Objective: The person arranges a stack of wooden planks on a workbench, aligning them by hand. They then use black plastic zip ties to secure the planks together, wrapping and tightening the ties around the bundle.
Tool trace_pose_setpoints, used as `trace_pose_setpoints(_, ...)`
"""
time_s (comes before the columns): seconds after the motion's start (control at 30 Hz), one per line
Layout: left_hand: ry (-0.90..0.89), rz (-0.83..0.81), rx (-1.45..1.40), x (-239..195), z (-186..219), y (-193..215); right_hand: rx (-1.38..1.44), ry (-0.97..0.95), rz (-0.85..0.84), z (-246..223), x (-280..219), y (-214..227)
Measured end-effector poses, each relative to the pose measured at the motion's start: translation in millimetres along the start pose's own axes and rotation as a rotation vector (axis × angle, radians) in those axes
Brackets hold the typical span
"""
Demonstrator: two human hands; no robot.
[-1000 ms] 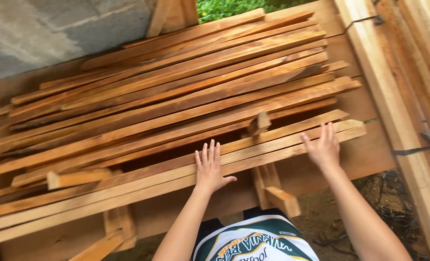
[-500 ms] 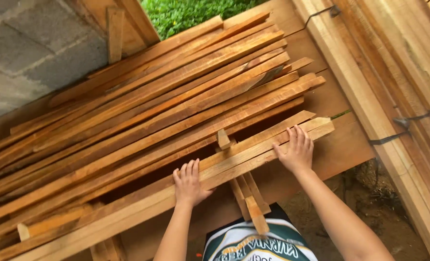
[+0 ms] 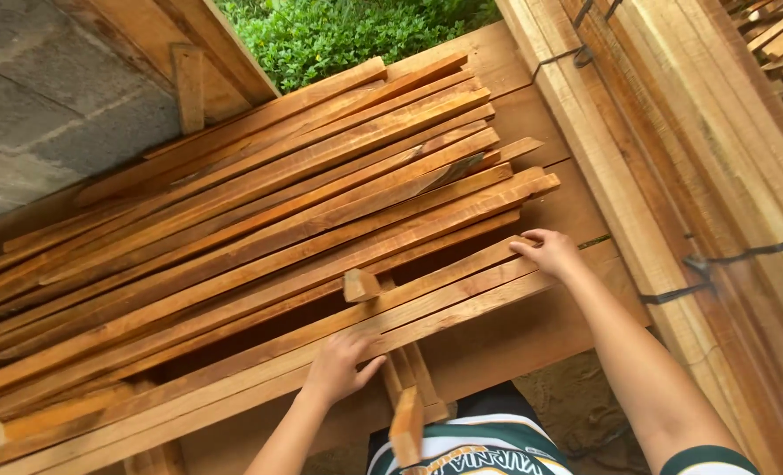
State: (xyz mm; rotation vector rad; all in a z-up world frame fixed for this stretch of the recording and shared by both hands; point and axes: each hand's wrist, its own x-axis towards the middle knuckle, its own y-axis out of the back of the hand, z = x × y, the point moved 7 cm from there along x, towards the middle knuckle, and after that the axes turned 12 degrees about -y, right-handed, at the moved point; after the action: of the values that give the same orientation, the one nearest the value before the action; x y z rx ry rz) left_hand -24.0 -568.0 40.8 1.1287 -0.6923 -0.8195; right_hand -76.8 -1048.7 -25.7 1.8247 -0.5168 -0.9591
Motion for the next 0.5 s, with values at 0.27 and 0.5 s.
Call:
trace_pose_setpoints(0.27,0.008,-0.074,0.033,145,85,-49,0.245,0.020,-0.128,1,33,0)
trace_pose_setpoints(0.5,-0.022,-0.180,0.066,190,103,-71,0.513,-0.003,-0.266,16,41,-18)
